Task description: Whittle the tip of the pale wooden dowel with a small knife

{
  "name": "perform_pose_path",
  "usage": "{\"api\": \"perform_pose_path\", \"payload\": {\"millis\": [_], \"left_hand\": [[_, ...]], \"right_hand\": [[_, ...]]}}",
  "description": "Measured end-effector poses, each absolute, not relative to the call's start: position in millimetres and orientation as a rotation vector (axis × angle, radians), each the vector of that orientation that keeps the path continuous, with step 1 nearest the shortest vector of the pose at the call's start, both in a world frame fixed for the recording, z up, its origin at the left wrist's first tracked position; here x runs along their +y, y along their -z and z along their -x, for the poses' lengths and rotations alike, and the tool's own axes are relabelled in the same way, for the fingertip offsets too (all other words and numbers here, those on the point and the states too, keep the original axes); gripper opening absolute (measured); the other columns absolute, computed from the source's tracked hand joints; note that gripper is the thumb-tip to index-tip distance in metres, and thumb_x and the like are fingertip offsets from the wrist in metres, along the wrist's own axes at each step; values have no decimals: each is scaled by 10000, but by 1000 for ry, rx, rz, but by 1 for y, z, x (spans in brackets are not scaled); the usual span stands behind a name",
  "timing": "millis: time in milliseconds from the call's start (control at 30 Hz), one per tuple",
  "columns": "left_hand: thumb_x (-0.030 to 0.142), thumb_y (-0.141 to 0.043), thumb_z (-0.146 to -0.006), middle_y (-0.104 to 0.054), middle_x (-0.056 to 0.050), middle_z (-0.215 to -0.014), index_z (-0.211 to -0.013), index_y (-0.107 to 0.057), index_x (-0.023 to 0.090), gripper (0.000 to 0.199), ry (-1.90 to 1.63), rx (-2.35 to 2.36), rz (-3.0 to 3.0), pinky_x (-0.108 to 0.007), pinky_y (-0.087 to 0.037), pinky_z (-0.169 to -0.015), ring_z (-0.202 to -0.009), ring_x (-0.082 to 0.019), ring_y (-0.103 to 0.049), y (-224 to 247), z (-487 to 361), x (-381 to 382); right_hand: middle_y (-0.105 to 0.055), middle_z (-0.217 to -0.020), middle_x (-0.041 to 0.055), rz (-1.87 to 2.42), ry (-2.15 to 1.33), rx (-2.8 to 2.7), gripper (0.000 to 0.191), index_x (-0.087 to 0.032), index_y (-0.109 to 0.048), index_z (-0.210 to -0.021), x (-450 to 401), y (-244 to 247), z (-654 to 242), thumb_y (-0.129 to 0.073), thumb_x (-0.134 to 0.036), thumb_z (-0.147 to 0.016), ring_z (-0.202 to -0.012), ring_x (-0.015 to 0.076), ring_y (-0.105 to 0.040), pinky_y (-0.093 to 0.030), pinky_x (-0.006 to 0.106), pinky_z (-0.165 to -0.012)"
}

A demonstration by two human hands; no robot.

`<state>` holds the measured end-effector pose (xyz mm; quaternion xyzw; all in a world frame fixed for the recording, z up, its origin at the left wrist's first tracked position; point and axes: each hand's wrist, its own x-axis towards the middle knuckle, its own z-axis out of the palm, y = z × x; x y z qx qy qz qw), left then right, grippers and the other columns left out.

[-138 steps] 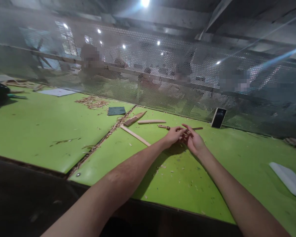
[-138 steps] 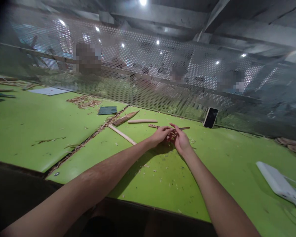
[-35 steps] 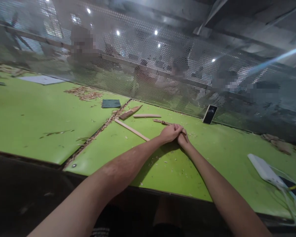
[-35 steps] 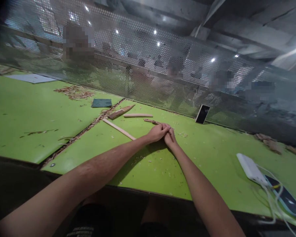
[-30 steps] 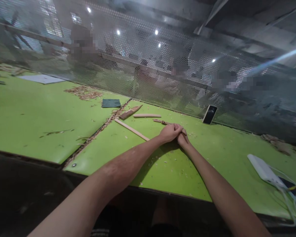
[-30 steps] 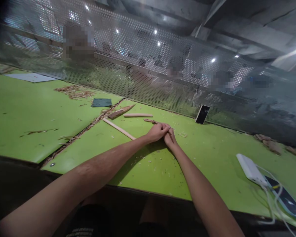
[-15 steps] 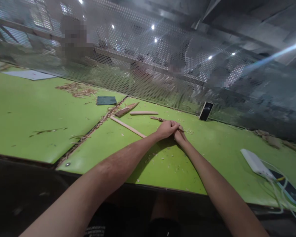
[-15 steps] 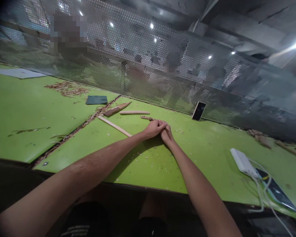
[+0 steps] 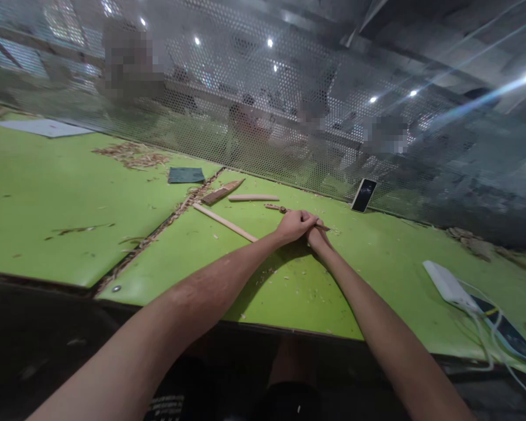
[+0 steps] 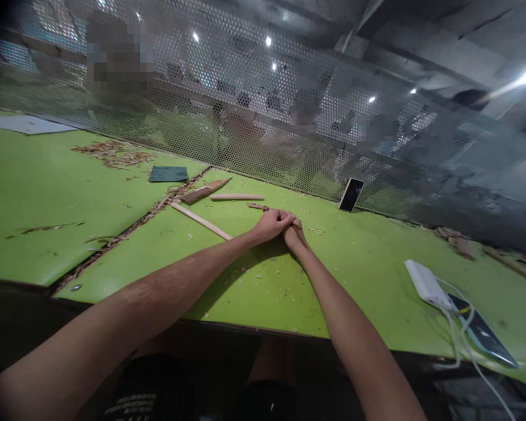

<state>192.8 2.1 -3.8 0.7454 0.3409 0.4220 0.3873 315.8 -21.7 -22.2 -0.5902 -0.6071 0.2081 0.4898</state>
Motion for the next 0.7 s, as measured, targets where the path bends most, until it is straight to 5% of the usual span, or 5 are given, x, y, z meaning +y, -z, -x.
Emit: {"api": "perform_pose_path", "payload": {"millis": [300, 700], "left_hand": [[416, -625, -1045, -657, -66, -701, -651, -617, 201, 450, -1065, 814, -1851, -314, -413, -721, -707, -200, -559, 1, -192, 0], [486, -673, -1018, -676, -33, -717, -735, -686, 166, 428, -1018, 718, -1798, -303, -463, -712, -695, -175, -595, -1, -196, -1]], "right_hand": [[-771, -1109, 82, 1453, -509, -1512, 455, -220, -754, -1176, -16, 18, -317, -623, -645, -1082, -940, 202, -705, -608, 400, -900], [-694, -1403, 114, 1442, -423, -1605, 325, -241, -713, -1346, -14, 13, -316, -671, -463, -1113, -1158, 235, -706, -626, 463, -1032]]}}
